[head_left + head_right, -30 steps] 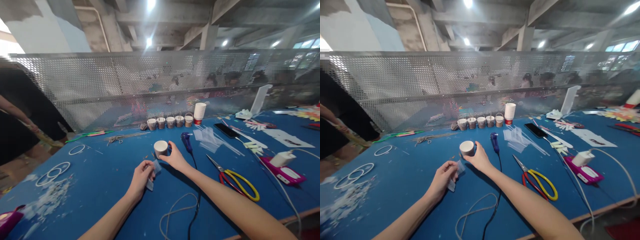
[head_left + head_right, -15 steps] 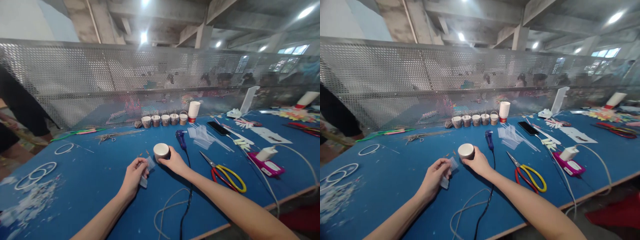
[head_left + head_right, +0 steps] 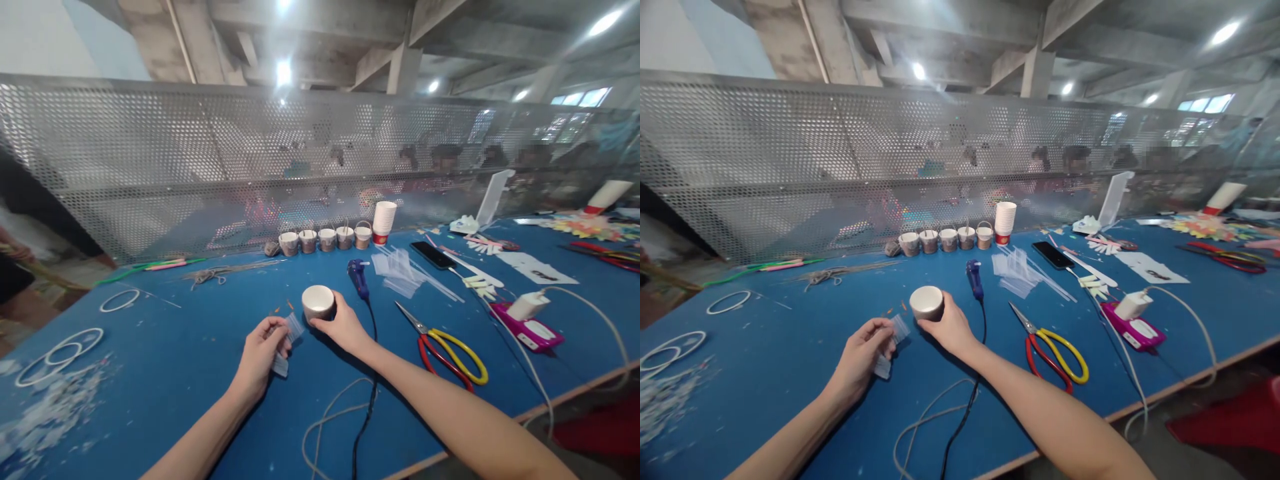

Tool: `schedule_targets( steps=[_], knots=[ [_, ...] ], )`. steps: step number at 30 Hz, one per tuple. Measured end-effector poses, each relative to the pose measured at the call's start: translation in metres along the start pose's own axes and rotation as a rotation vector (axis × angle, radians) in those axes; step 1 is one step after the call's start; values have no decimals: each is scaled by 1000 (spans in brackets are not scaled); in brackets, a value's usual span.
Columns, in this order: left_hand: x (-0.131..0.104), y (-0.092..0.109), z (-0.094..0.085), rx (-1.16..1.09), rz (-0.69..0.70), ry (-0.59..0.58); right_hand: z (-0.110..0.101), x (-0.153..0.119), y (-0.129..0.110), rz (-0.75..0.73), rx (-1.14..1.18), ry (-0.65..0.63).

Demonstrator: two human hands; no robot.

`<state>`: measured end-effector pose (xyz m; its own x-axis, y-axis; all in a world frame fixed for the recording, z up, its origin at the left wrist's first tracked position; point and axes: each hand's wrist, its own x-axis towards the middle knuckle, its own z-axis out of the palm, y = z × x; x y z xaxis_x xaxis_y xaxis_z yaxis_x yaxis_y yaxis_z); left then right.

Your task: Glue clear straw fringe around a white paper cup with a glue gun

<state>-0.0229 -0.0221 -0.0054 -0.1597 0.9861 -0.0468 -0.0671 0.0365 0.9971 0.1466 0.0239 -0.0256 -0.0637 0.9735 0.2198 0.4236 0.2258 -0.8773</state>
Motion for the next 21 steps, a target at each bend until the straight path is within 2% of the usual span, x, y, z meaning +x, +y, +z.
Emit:
schedule_targets(
  steps=[15,21],
  knots=[
    [3,-1,-2,12,-23,-18,-3,-1,1,35,-42,36],
    [7,-4,-4,26,-26,-10,-4,-2,1,33,-53,-2]
  ],
)
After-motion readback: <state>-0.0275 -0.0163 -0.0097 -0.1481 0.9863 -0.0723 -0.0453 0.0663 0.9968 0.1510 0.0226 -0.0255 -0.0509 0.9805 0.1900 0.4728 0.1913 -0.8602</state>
